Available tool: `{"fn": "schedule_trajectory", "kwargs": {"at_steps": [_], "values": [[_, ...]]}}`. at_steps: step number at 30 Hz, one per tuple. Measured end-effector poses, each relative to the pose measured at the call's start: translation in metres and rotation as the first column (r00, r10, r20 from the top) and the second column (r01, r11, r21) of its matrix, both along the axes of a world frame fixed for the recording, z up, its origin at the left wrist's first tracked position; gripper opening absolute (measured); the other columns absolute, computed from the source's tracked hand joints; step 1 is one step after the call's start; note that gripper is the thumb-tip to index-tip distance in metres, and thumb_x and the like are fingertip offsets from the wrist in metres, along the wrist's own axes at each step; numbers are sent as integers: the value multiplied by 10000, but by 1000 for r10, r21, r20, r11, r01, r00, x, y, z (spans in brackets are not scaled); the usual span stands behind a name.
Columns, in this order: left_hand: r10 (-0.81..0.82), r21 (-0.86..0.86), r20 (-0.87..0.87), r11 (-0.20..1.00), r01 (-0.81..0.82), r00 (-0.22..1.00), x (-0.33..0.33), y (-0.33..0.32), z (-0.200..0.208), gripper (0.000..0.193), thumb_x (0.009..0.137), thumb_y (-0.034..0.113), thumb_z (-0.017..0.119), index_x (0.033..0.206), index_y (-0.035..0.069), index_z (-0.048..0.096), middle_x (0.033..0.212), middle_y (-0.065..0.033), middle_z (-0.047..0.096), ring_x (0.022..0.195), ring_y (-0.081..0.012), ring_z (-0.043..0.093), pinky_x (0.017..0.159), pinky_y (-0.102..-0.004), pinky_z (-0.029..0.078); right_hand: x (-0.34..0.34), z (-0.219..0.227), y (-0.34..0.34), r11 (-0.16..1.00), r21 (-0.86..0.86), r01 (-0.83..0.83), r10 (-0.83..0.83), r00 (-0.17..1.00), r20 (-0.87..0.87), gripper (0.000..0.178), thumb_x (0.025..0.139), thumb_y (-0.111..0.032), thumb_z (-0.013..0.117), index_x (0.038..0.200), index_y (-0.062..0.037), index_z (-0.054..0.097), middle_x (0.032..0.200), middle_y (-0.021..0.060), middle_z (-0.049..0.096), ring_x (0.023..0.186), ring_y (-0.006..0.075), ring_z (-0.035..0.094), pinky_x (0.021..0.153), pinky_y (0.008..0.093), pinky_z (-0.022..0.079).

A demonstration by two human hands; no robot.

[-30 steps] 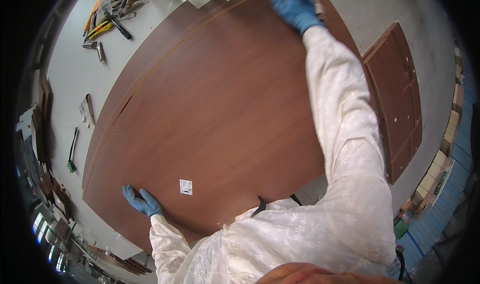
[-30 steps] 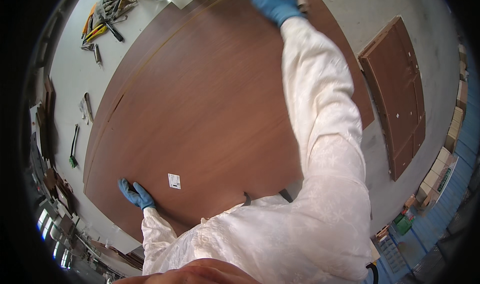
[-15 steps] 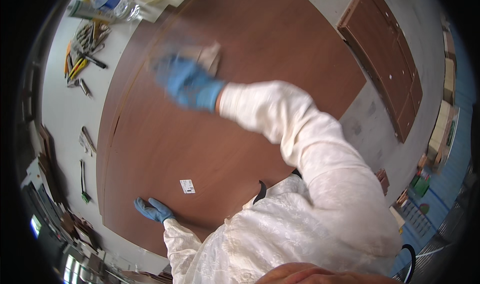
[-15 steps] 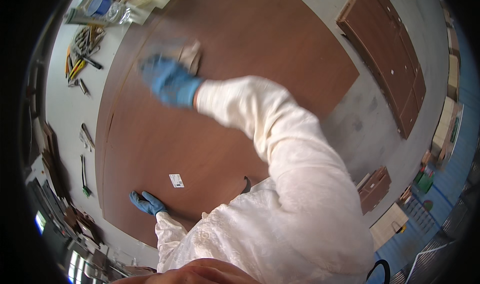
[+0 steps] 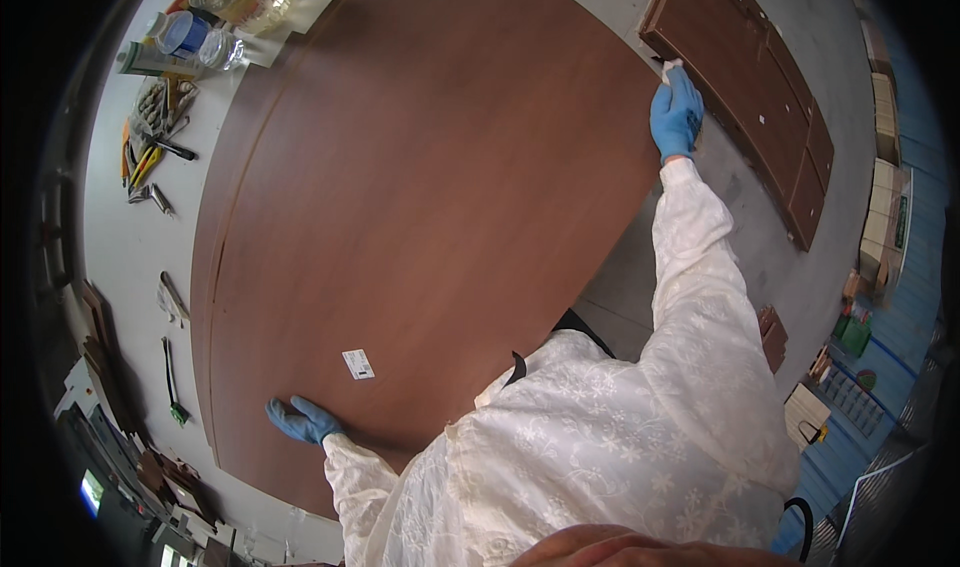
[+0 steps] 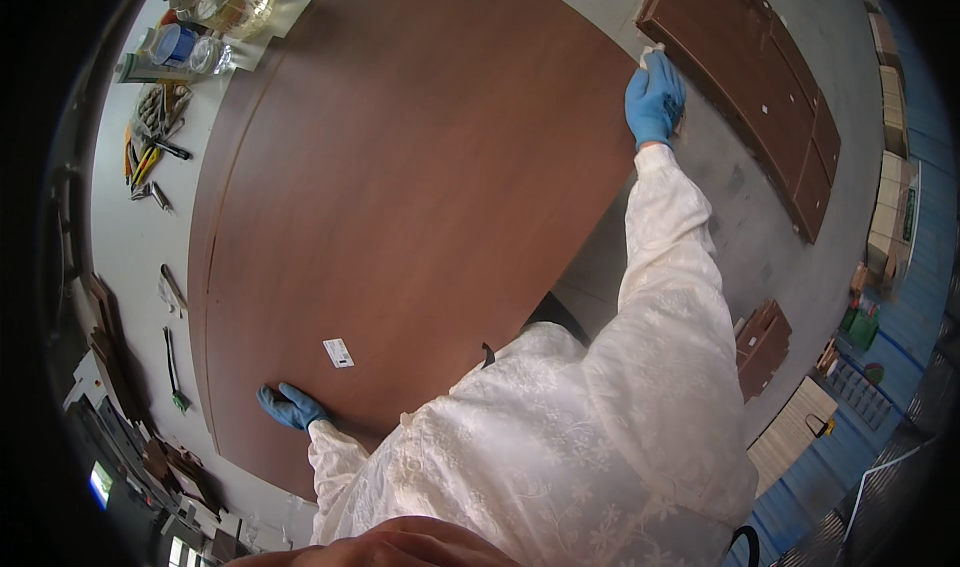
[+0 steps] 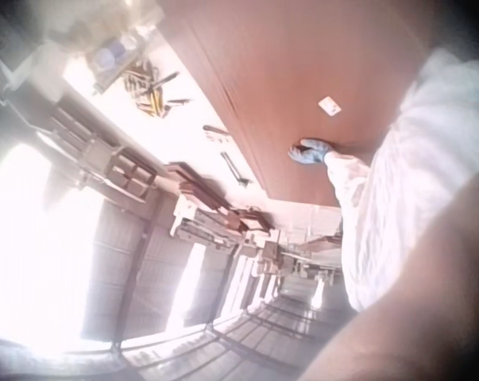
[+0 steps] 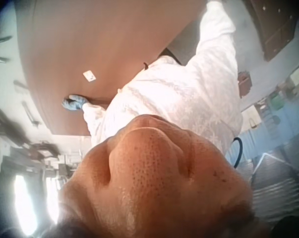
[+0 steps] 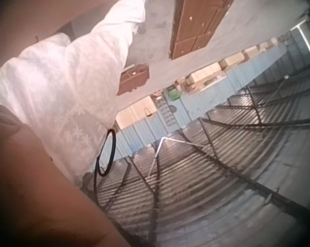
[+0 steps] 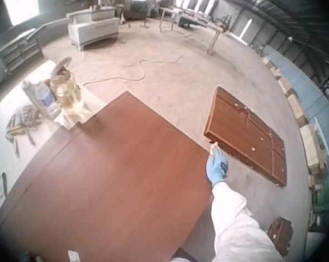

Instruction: The person lifts and moves large brown wooden panels, aligns them on the floor, and stacks them with other panels. The person kneels to adjust the panels and then stands to carry and place additional pieces.

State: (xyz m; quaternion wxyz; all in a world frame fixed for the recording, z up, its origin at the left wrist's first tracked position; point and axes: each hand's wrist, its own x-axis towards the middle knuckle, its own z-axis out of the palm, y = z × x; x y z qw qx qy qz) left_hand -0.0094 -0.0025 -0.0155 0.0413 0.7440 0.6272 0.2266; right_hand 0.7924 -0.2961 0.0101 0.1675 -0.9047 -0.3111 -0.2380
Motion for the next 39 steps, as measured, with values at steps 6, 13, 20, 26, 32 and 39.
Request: {"fn": "schedule_trajectory", "kwargs": {"at_steps": [6,13,20,26,32,39], "values": [[-18,37,28,999,17,999,-1,2,0,518,981,331,659,1332,-43,590,1402,-218,571,1306,-369,540,1154,-475,396,50,-33,-26,945,-20,328,-315,889,-332,366,970,-296,506,1157,-63,716,1190,243,704,1095,446,674,921,480,549],[-13,39,31,999,12,999,-4,1,-1,527,969,355,659,1301,-53,617,1400,-234,582,1295,-397,553,1147,-484,407,63,33,-16,810,461,362,-274,929,-249,438,996,-271,491,1211,60,680,1207,256,714,1115,382,693,978,430,534],[2,126,-6,992,-1,1000,-4,3,-7,486,951,330,681,1300,-7,639,1410,-208,587,1335,-373,527,1169,-481,368,-200,45,139,655,348,-671,755,588,-289,395,940,-151,632,1311,-17,621,1289,182,656,1202,400,615,1033,479,486],[87,118,-81,990,-77,993,-9,-2,-8,501,896,316,719,1316,56,636,1463,-187,562,1395,-371,481,1188,-489,331,-219,7,192,598,-181,-781,738,624,-255,527,968,-309,650,1424,-64,547,1493,152,530,1294,327,564,1150,531,401],[94,129,-64,988,-85,993,2,-2,2,531,904,366,702,1349,93,603,1485,-170,549,1425,-386,449,1210,-521,279,-16,-34,162,939,7,-343,339,923,-179,528,1009,-378,609,1408,-34,573,1515,181,524,1447,358,438,1194,432,367],[142,141,-4,980,-140,990,-6,-8,0,557,918,401,692,1355,69,597,1487,-175,543,1430,-387,446,1213,-512,282,-122,-48,201,878,-80,-473,474,880,0,524,993,-408,612,1355,-31,567,1413,171,573,1344,354,517,1140,456,406]]}}
